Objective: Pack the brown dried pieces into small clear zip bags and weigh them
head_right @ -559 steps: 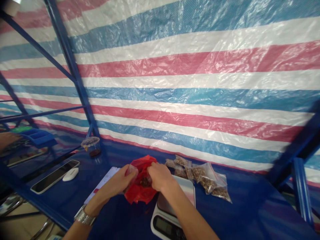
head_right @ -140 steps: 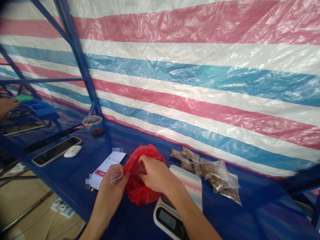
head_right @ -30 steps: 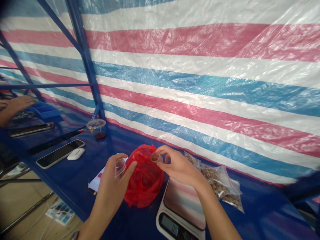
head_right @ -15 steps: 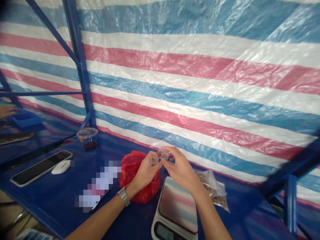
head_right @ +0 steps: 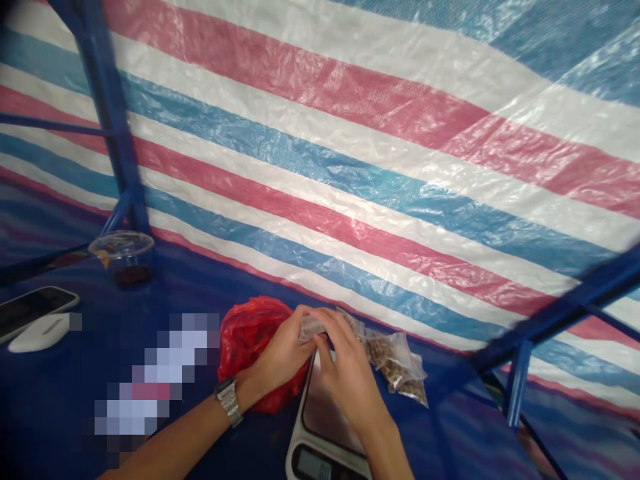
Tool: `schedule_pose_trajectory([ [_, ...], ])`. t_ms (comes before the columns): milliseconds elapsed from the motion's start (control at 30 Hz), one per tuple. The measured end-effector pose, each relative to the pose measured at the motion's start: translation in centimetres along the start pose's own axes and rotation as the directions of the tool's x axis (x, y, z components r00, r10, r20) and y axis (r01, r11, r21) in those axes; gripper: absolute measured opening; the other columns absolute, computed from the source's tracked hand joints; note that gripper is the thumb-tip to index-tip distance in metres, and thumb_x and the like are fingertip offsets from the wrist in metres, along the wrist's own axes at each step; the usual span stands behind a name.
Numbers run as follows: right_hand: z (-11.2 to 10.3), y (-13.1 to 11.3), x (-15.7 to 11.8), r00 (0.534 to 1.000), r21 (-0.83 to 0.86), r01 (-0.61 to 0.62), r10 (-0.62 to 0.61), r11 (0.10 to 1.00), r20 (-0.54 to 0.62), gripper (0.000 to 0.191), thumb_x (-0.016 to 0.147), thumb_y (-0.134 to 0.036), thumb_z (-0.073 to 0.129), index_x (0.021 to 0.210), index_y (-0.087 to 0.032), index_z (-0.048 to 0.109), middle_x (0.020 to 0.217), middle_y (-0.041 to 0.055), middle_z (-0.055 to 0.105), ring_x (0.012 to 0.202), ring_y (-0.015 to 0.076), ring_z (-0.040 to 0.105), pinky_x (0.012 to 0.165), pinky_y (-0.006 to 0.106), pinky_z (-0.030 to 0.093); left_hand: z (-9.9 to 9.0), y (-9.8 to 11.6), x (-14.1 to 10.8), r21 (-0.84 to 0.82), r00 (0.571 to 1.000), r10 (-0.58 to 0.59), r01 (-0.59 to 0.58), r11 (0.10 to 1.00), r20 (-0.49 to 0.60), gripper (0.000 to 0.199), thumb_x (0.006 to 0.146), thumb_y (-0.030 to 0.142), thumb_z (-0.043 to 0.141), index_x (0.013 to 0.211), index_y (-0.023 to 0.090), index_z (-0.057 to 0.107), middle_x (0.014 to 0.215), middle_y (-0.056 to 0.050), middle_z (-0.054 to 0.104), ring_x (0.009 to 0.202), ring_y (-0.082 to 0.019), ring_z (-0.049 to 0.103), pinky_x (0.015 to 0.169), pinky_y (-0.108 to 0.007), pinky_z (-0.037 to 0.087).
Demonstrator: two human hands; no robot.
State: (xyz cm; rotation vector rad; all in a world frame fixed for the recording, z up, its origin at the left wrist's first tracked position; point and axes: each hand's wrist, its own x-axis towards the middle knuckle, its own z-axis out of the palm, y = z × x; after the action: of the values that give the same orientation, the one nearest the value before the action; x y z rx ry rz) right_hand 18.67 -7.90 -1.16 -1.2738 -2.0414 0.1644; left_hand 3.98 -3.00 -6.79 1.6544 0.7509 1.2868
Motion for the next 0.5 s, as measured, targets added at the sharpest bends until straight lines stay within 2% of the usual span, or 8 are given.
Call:
schedule_pose_trajectory([
  [100, 0.2, 0.2, -0.1, 0.998, -0.023, 0.031, -0.032, 0.999, -0.052, 0.032, 0.104, -0.021, 0.049, 0.133, -0.029, 0.063, 0.139, 0.0088, 0.066, 0.132, 0.0260, 0.061, 0.114, 0.046, 0.049, -0.3, 0.2, 0.1, -0.001, 0.999, -0.037, 0.037, 0.999, -0.022, 0.023, 0.089, 0.022, 0.064, 0.111, 0.021, 0.056, 0.102, -0.006, 0.070, 0.094, -0.024, 0.066, 0.078, -0.032, 0.049],
  [200, 0.3, 0.1, -0.2, 0.990, -0.047, 0.085, -0.090, 0.995, -0.111, 0.030, 0.105, -0.019, 0.050, 0.129, -0.029, 0.064, 0.141, 0.0082, 0.065, 0.131, 0.0249, 0.062, 0.112, 0.045, 0.051, -0.4, 0.5, 0.0, 0.015, 0.998, -0.063, 0.063, 0.998, 0.006, 0.018, 0.092, 0.027, 0.064, 0.107, 0.021, 0.056, 0.097, -0.005, 0.068, 0.088, -0.022, 0.064, 0.073, -0.030, 0.046],
  [333, 0.7, -0.3, -0.2, 0.941, -0.095, 0.079, -0.106, 0.992, -0.323, 0.025, 0.102, -0.020, 0.058, 0.126, -0.027, 0.062, 0.135, 0.0109, 0.065, 0.127, 0.0253, 0.063, 0.109, 0.045, 0.051, -0.5, 1.1, 0.2, -0.039, 0.997, -0.078, 0.079, 0.996, 0.011, 0.023, 0.094, 0.038, 0.066, 0.105, 0.022, 0.053, 0.092, -0.002, 0.067, 0.083, -0.019, 0.063, 0.071, -0.028, 0.044],
  [433, 1.3, -0.5, -0.1, 0.855, -0.046, 0.015, -0.037, 0.999, -0.518, 0.025, 0.097, -0.026, 0.068, 0.120, -0.024, 0.060, 0.123, 0.0115, 0.066, 0.117, 0.0264, 0.066, 0.102, 0.045, 0.054, -1.1, 1.5, 1.0, -0.126, 0.993, -0.084, 0.073, 0.989, -0.084, 0.026, 0.094, 0.041, 0.067, 0.101, 0.023, 0.049, 0.083, 0.003, 0.060, 0.076, -0.016, 0.059, 0.069, -0.026, 0.044],
  [500, 1.9, -0.6, -0.2, 0.842, -0.004, -0.034, 0.026, 0.999, -0.539, 0.026, 0.095, -0.031, 0.071, 0.116, -0.022, 0.059, 0.116, 0.0100, 0.068, 0.107, 0.0255, 0.069, 0.095, 0.043, 0.056, -2.0, 1.6, 1.7, -0.144, 0.972, -0.072, 0.040, 0.989, -0.225, 0.026, 0.094, 0.039, 0.067, 0.098, 0.023, 0.047, 0.079, 0.005, 0.054, 0.073, -0.013, 0.055, 0.069, -0.025, 0.043],
])
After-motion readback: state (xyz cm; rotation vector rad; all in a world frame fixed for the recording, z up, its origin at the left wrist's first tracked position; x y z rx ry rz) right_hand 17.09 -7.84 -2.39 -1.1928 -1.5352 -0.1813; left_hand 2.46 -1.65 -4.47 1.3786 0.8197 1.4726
